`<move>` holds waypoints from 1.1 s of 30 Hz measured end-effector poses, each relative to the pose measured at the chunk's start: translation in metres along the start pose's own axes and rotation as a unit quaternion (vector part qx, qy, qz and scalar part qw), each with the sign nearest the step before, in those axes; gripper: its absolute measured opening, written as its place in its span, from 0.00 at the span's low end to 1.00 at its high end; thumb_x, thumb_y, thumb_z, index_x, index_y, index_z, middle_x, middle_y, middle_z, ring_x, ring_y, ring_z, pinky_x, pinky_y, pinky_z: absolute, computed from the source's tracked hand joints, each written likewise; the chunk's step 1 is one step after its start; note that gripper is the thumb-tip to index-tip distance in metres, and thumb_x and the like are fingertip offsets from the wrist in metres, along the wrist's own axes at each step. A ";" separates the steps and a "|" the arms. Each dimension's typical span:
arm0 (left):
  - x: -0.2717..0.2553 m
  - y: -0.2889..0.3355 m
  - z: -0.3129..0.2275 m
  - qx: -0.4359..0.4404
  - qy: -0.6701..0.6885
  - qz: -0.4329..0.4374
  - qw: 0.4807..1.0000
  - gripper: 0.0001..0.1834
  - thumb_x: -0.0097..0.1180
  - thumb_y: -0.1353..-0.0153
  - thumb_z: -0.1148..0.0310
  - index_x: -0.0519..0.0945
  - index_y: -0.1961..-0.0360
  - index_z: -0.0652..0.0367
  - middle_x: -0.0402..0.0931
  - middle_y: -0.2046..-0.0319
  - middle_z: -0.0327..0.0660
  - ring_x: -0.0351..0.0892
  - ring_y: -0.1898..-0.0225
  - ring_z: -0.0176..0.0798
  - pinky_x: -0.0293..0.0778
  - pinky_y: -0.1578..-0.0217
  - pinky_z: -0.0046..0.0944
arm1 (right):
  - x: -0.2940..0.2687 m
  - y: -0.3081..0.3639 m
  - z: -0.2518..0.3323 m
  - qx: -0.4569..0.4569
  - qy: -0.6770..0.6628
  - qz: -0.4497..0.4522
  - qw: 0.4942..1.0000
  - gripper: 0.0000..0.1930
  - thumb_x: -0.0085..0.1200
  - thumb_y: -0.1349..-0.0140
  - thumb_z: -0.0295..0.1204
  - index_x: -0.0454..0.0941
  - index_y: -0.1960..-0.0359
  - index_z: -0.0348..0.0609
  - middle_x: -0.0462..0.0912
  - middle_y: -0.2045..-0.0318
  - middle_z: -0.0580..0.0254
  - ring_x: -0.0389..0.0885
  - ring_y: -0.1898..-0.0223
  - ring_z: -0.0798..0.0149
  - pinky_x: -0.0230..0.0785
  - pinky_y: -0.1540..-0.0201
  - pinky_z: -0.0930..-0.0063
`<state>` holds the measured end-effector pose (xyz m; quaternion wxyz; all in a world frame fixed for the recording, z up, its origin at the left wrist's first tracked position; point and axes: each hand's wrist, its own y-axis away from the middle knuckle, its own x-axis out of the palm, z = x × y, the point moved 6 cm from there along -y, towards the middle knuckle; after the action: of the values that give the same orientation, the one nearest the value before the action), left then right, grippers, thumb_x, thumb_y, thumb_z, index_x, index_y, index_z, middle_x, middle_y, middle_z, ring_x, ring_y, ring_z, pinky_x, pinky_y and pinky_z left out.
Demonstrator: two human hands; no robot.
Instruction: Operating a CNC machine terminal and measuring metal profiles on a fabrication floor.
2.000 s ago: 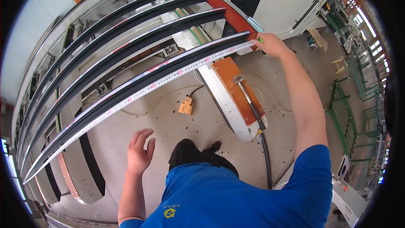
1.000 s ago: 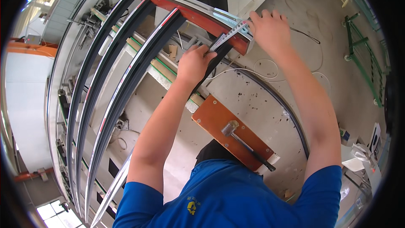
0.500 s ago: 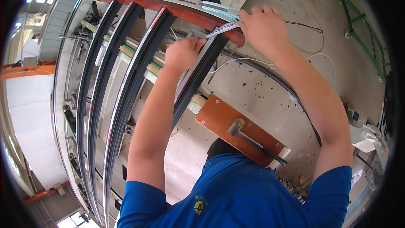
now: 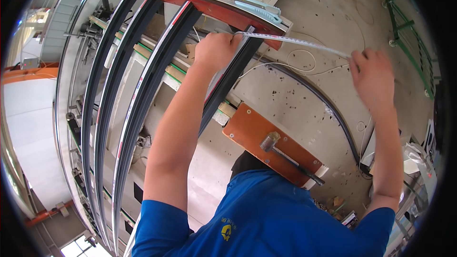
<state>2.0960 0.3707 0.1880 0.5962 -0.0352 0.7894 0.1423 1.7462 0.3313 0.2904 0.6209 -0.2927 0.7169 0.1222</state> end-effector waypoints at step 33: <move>0.010 -0.036 0.017 0.052 0.089 0.115 0.988 0.30 0.51 0.27 0.43 0.86 0.48 0.63 0.86 0.60 0.56 0.85 0.54 0.59 0.75 0.47 0.49 | 0.036 0.027 0.070 0.177 -0.100 0.051 0.978 0.12 0.52 0.27 0.37 0.80 0.65 0.43 0.82 0.71 0.48 0.84 0.65 0.42 0.78 0.59 0.48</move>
<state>2.1172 0.3421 0.1673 0.5040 0.0743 0.8445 0.1653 1.7854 0.3809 0.2366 0.7242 -0.1272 0.6756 0.0531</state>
